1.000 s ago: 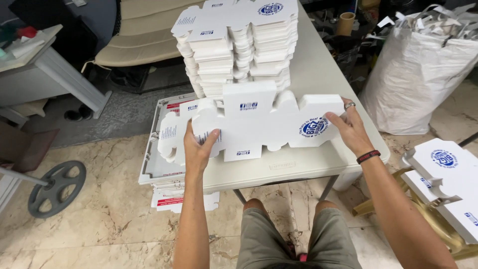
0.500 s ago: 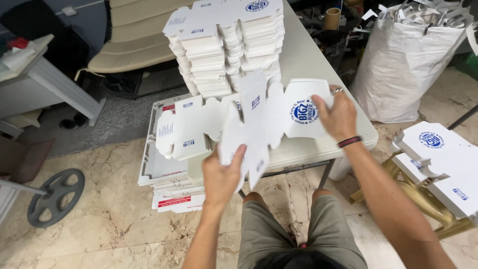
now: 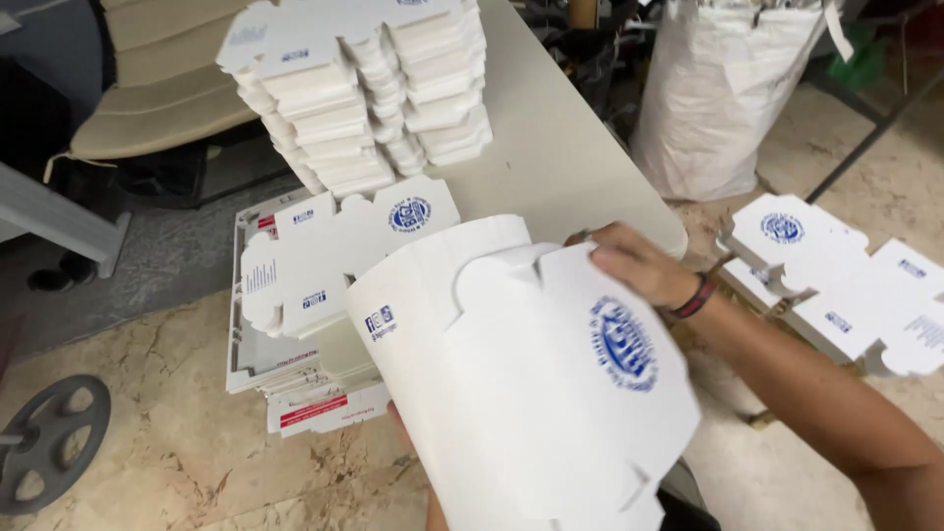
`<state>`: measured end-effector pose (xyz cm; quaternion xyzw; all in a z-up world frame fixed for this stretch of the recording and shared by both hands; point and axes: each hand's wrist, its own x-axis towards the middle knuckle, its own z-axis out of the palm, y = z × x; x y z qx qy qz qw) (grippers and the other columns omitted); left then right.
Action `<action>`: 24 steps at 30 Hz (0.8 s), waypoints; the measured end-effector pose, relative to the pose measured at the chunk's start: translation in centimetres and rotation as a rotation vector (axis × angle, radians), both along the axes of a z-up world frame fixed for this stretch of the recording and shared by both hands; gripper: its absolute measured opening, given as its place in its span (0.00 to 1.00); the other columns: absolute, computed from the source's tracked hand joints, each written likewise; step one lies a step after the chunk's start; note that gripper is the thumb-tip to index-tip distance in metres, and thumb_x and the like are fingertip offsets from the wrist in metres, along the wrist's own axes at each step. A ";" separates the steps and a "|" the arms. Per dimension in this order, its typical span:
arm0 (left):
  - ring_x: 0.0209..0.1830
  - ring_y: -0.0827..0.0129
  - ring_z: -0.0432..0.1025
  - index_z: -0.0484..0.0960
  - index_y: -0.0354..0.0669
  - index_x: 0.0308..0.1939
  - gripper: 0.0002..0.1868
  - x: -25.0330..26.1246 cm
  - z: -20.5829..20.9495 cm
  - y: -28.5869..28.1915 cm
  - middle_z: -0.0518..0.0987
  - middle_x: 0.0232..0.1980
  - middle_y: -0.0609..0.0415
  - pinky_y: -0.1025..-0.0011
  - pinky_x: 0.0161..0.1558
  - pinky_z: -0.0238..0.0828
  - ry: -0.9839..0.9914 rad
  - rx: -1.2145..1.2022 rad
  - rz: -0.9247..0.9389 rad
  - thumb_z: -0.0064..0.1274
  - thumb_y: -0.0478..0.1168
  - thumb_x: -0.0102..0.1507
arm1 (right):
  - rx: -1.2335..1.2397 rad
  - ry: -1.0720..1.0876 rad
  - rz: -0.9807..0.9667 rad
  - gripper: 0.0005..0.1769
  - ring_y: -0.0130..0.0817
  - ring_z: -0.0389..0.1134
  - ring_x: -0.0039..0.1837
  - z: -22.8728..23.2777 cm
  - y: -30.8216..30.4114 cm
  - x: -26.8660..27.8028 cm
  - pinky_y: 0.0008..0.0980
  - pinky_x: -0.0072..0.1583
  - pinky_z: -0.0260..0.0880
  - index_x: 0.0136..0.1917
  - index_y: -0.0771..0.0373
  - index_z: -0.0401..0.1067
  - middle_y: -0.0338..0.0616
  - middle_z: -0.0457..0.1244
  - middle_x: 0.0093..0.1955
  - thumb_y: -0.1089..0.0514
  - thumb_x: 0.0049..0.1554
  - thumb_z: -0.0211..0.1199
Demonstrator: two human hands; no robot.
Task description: Sorting, counting, and stacking flat-folded cardboard boxes on a table.
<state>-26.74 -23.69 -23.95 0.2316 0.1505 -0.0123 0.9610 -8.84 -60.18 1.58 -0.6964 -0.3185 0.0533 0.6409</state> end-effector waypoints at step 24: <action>0.66 0.47 0.70 0.74 0.40 0.66 0.27 4.9 19.9 -2.9 0.76 0.66 0.42 0.46 0.71 0.61 -0.566 1.518 -0.052 0.32 0.52 0.71 | -1.187 0.025 0.013 0.42 0.46 0.71 0.45 2.4 14.5 -6.4 0.41 0.48 0.67 0.32 0.60 0.76 0.48 0.69 0.34 0.18 0.51 0.57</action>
